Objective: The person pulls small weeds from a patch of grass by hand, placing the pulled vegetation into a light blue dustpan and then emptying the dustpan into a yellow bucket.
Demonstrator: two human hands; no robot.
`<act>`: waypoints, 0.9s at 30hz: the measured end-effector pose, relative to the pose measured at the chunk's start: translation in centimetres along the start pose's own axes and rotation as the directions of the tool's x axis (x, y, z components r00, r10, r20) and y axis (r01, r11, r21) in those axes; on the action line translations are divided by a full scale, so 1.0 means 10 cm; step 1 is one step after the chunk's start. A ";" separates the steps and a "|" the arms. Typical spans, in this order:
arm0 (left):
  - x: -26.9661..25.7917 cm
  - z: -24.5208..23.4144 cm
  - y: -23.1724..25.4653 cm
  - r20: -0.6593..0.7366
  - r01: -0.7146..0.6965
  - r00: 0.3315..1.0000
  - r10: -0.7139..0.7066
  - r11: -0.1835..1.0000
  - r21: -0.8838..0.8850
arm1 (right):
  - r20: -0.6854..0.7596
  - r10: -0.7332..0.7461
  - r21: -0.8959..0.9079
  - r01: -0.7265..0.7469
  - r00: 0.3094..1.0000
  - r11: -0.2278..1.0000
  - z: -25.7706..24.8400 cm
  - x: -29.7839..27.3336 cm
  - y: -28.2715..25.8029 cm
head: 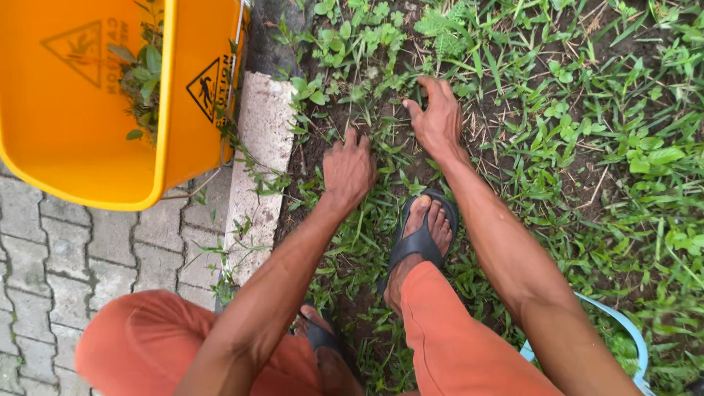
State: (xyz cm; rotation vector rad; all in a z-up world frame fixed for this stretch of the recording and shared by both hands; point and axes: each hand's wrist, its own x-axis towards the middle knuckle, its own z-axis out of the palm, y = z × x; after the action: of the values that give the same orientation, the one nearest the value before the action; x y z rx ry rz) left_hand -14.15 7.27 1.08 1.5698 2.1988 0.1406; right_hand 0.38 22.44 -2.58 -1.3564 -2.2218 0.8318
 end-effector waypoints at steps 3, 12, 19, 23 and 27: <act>-0.04 -0.05 0.04 -0.032 0.035 0.999 -0.037 0.997 -0.074 | 0.003 0.040 -0.062 -0.040 0.999 0.997 0.14 0.17 0.12; 0.05 0.02 0.13 -0.092 -0.066 0.995 0.024 0.872 -0.485 | 0.025 0.248 0.487 -0.228 0.968 0.843 -0.43 0.39 -0.04; 0.43 0.47 0.31 -0.051 0.033 0.995 -0.084 0.778 -0.628 | 0.227 0.321 0.734 -0.378 0.920 0.565 -0.83 0.36 -0.17; 0.47 0.39 0.48 0.159 0.231 0.973 -0.167 0.701 -0.675 | 0.308 0.373 0.633 -0.481 0.875 0.606 -0.58 0.39 0.04; 0.52 0.42 0.61 0.184 0.164 0.981 -0.063 0.776 -0.610 | 0.211 0.280 0.421 -0.346 0.937 0.839 -0.41 0.52 0.07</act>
State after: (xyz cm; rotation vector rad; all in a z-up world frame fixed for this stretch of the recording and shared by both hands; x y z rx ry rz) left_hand -8.46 13.50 -2.22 1.0287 1.8415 0.6238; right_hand 1.04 28.51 0.20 -1.4707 -1.7503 1.5008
